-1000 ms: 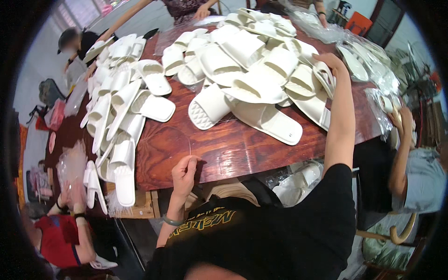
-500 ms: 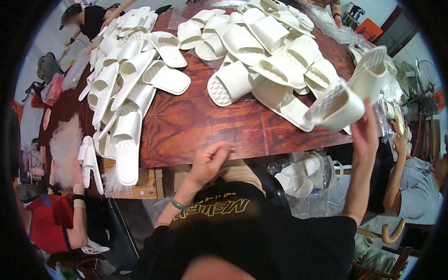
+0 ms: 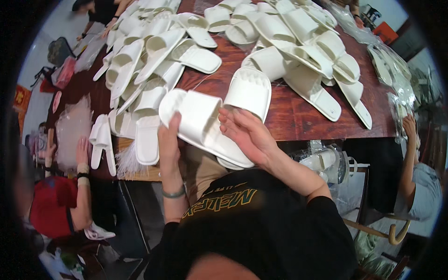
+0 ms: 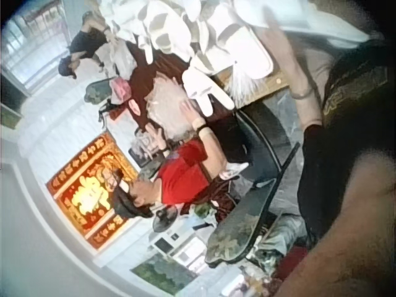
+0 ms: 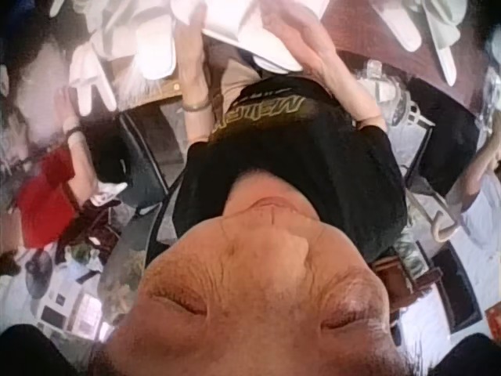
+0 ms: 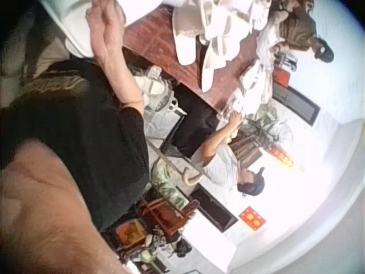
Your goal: The person fastens pairs of slippers together with plastic tag fasteners by hand and stacks them on the table.
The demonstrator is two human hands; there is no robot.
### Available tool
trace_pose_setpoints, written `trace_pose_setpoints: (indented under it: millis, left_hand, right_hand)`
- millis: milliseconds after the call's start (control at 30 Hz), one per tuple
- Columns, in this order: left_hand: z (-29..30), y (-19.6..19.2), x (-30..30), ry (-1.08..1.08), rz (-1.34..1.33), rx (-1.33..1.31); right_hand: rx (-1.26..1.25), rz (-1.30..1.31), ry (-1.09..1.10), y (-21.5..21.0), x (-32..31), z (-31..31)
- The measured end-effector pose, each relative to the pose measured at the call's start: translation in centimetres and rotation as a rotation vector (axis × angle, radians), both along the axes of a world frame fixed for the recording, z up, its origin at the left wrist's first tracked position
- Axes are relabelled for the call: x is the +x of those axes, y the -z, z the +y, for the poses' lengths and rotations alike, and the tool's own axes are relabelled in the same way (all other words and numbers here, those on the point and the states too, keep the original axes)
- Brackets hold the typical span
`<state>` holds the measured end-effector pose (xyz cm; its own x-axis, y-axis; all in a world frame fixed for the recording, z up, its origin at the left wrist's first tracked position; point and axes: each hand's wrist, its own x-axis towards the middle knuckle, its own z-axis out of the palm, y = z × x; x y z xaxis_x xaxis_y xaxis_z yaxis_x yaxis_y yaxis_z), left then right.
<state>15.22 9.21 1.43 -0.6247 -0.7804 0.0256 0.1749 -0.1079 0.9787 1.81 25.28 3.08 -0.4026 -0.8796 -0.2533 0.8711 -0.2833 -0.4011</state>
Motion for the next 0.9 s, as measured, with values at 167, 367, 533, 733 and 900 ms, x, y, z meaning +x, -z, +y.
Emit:
trace_pose_setpoints:
  millis: [167,367,533,733,900]
  left_hand:
    - [-6.3,1.8,-1.7,-0.044,-0.233,-0.214]
    - [-5.9,0.1,-4.5,-0.150,-0.677,-0.722]
    - [-4.4,-0.1,-5.2,-0.116,-0.567,-0.662]
    - [1.5,-4.2,-1.5,0.239,-0.119,0.095]
    - [5.3,-4.0,-2.3,0.360,-0.137,0.077]
  right_hand:
    - [0.140,0.241,-0.161,-0.6,-0.7,-1.1]
    - [0.272,0.860,-0.334,0.7,-2.9,1.9]
    - [0.476,1.129,-0.477,-1.3,-6.0,3.2]
    - [0.380,1.218,-0.370,-3.0,-4.5,3.9]
    - [0.195,1.492,-0.109,-2.5,-1.3,0.3]
